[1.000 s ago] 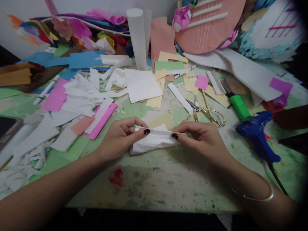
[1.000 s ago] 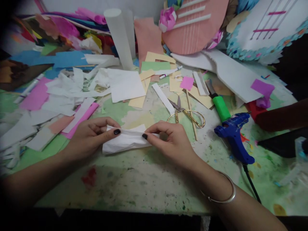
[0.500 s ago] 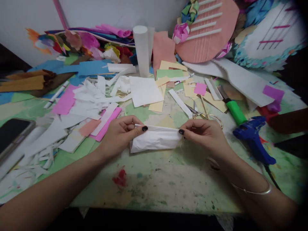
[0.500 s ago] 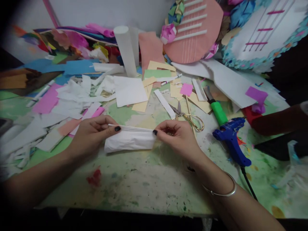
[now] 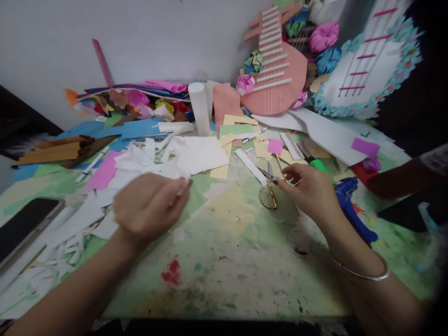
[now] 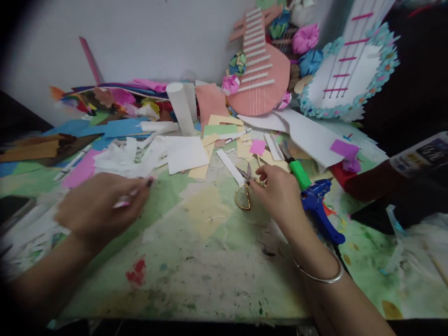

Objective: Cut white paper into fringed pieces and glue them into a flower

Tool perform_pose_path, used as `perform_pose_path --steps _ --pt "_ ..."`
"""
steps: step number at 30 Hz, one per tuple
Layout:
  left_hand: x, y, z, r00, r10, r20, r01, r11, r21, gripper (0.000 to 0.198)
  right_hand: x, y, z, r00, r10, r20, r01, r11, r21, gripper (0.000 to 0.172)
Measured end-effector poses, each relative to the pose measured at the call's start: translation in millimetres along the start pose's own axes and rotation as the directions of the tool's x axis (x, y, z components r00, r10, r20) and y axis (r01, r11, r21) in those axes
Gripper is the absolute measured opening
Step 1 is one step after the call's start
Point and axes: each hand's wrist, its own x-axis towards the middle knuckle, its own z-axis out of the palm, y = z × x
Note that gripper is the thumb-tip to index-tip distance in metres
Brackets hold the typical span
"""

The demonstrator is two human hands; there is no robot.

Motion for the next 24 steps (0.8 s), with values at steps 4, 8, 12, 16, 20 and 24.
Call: perform_pose_path --steps 4,8,12,16,20,24 --pt "0 15 47.2 0.944 0.230 0.238 -0.316 0.838 0.445 0.022 2 8 11 0.973 0.038 0.228 0.024 0.965 -0.261 0.035" --pt "5 14 56.9 0.944 0.115 0.309 -0.231 0.900 0.370 0.031 3 8 15 0.954 0.074 0.289 0.018 0.954 -0.300 0.030" --pt "26 13 40.7 0.970 -0.047 0.239 -0.039 0.939 0.342 0.017 1 4 15 0.952 0.089 0.293 0.011 0.947 -0.322 0.027" --pt "52 13 46.6 0.955 -0.146 0.258 0.003 0.875 0.484 0.029 -3 -1 15 0.955 0.109 0.275 -0.008 0.939 -0.343 0.027" --pt "67 -1 69.5 0.953 -0.045 0.299 -0.124 0.843 0.524 0.032 -7 -5 10 0.949 0.164 0.268 -0.058 0.930 -0.363 0.035" --pt "78 -20 78.2 0.924 -0.025 0.381 -0.154 0.889 0.432 0.037 -6 -6 4 0.956 0.163 0.242 -0.074 0.937 -0.340 0.047"
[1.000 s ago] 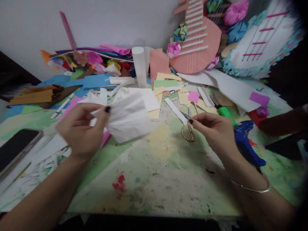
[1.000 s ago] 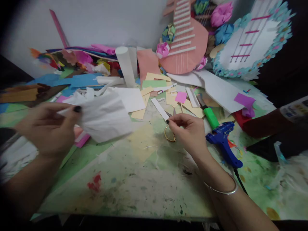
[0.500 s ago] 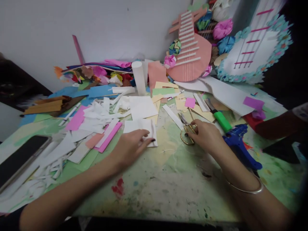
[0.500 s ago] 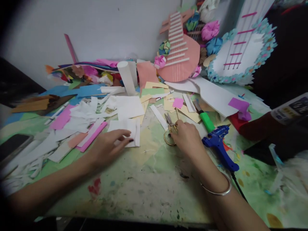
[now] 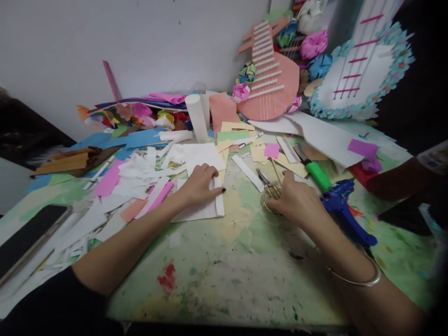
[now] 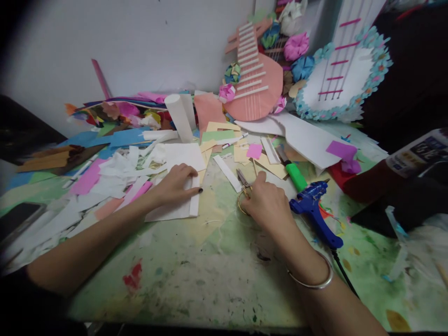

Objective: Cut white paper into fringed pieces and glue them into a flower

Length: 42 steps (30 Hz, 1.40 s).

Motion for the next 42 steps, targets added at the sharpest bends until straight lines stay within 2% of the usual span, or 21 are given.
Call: perform_pose_path --steps 4,8,11,12,14,16,17,19,22,25,27,30,33,35,37,39,42 --pt "3 -14 -5.6 0.989 -0.042 0.141 0.075 0.968 -0.239 0.042 4 4 -5 1.000 0.016 -0.002 -0.015 0.992 0.128 0.058" --pt "3 -21 -13.6 0.990 0.030 0.135 0.001 0.974 -0.226 0.040 7 7 -8 0.995 0.075 -0.062 -0.051 0.946 0.320 0.054" --pt "3 -23 -16.4 0.982 0.066 0.176 -0.027 0.976 -0.217 0.036 5 6 -10 0.987 0.086 -0.135 -0.006 0.862 0.507 0.047" --pt "3 -24 -17.3 0.980 0.060 0.191 -0.019 0.978 -0.209 0.038 5 5 -11 0.988 0.077 -0.135 0.020 0.798 0.603 0.046" --pt "4 -25 -19.6 0.978 0.047 0.205 -0.010 0.984 -0.179 0.042 4 1 -11 0.998 0.023 -0.059 0.034 0.594 0.804 0.048" --pt "4 -27 -23.0 0.978 0.040 0.206 -0.011 0.990 -0.141 0.042 2 -4 -10 0.993 -0.094 0.071 -0.030 0.376 0.926 0.053" --pt "4 -28 -24.8 0.978 0.050 0.200 -0.021 0.989 -0.143 0.041 1 -7 -8 0.979 -0.163 0.126 -0.072 0.300 0.951 0.056" --pt "4 -31 -28.4 0.981 0.091 0.174 -0.050 0.973 -0.227 0.036 -3 -14 -5 0.941 -0.283 0.188 -0.130 0.211 0.969 0.058" --pt "3 -35 -32.7 0.988 0.118 0.103 -0.057 0.883 -0.466 0.027 -11 -22 2 0.884 -0.427 0.191 -0.178 0.072 0.981 0.059" --pt "2 -37 -36.3 0.999 -0.054 0.007 0.045 0.738 -0.673 0.026 -17 -26 8 0.774 -0.604 0.191 -0.277 -0.051 0.959 0.069" --pt "3 -38 -38.7 0.983 -0.174 -0.060 0.057 0.597 -0.800 0.030 -19 -27 10 0.699 -0.694 0.170 -0.310 -0.080 0.948 0.069" --pt "4 -38 -41.9 0.963 -0.235 -0.130 -0.024 0.406 -0.914 0.034 -19 -26 10 0.629 -0.767 0.126 -0.281 -0.074 0.957 0.066" --pt "4 -34 -45.0 0.943 -0.282 -0.174 -0.076 0.329 -0.941 0.030 -20 -27 7 0.552 -0.826 0.115 -0.232 -0.020 0.972 0.069" --pt "3 -29 -47.1 0.934 -0.309 -0.182 -0.080 0.315 -0.946 0.028 -21 -29 6 0.554 -0.828 0.092 -0.221 -0.040 0.974 0.070" --pt "2 -23 -49.0 0.934 -0.311 -0.175 -0.078 0.302 -0.950 0.030 -21 -31 8 0.596 -0.800 0.067 -0.243 -0.101 0.965 0.069" --pt "1 -18 -50.1 0.941 -0.298 -0.162 -0.078 0.274 -0.958 0.031 -20 -31 11 0.619 -0.784 0.050 -0.263 -0.146 0.954 0.070" --pt "-1 -15 -49.8 0.957 -0.246 -0.153 -0.092 0.244 -0.965 0.031 -19 -30 14 0.612 -0.791 0.024 -0.271 -0.181 0.945 0.075"
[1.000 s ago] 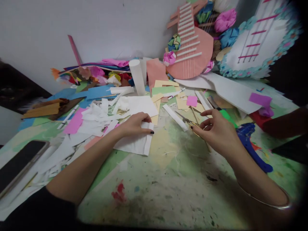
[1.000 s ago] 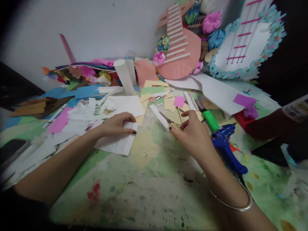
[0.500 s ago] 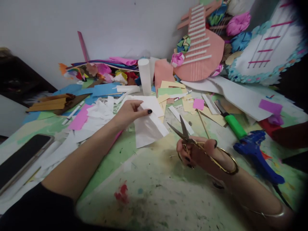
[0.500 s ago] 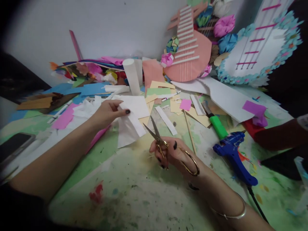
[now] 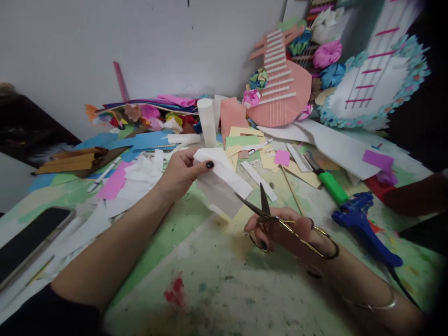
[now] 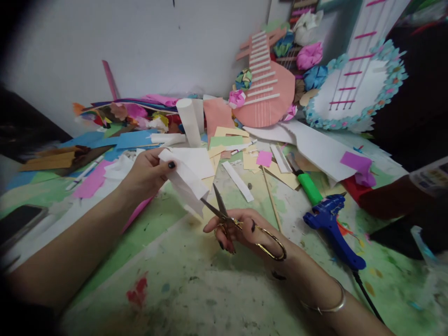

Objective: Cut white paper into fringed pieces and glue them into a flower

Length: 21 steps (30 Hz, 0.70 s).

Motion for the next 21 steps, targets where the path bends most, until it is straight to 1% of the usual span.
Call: perform_pose_path --steps 3,8,11,15,18,21 --pt "-3 0 0.0 0.998 0.013 0.060 -0.016 0.999 0.050 0.029 -2 0 -2 1.000 -0.011 0.014 0.011 1.000 0.006 0.078" --pt "-8 3 -0.6 0.995 -0.025 0.095 0.003 0.976 0.217 0.026 -4 -3 -2 0.999 -0.050 -0.005 0.050 0.999 -0.013 0.077" --pt "-9 5 -1.6 0.988 -0.031 0.150 -0.002 0.977 0.215 0.025 -4 -6 -2 0.999 -0.049 -0.014 0.049 0.999 -0.005 0.073" --pt "-8 3 -5.1 0.978 0.015 0.210 -0.055 0.981 0.188 0.024 -6 -8 -3 0.998 -0.059 -0.034 0.058 0.998 -0.038 0.073" --pt "-8 1 -6.9 0.967 0.034 0.252 -0.080 0.981 0.177 0.025 -8 -9 -4 0.997 -0.073 -0.025 0.071 0.995 -0.073 0.073" --pt "-8 1 -7.2 0.956 0.045 0.291 -0.093 0.984 0.152 0.025 -8 -10 -5 0.998 -0.062 -0.015 0.060 0.995 -0.083 0.072"
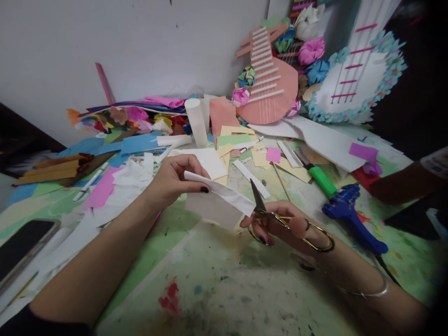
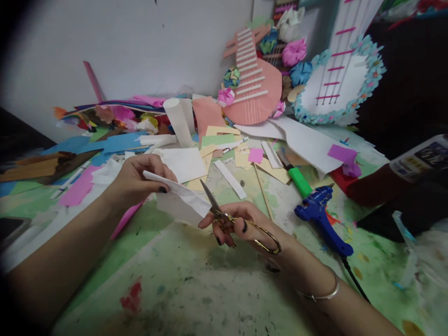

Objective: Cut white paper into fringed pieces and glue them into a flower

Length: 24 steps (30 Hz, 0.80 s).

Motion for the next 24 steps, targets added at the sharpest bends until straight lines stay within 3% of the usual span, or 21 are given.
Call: perform_pose_path --steps 5,8,11,13,18,24 --pt "0 12 -4.7 0.992 0.033 0.120 -0.043 0.995 0.089 0.027 2 -3 1 0.999 0.022 -0.028 -0.023 0.999 -0.028 0.070" --pt "-2 29 -4.5 0.967 0.087 0.239 -0.146 0.960 0.240 0.037 3 -5 2 0.999 0.048 -0.019 -0.049 0.997 -0.061 0.070" --pt "-6 48 6.0 0.934 0.145 0.326 -0.309 0.786 0.535 0.036 3 -7 5 0.993 0.120 0.003 -0.119 0.988 -0.101 0.072" --pt "-11 56 16.4 0.906 0.192 0.376 -0.404 0.657 0.636 0.033 2 -9 8 0.989 0.149 -0.001 -0.148 0.980 -0.136 0.073" --pt "-17 58 32.1 0.843 0.161 0.514 -0.489 0.629 0.605 0.016 1 -12 10 0.991 0.133 0.002 -0.128 0.957 -0.262 0.070" --pt "-17 54 37.8 0.828 0.173 0.534 -0.493 0.678 0.545 0.011 -1 -14 6 0.990 0.126 0.058 -0.102 0.943 -0.316 0.073"
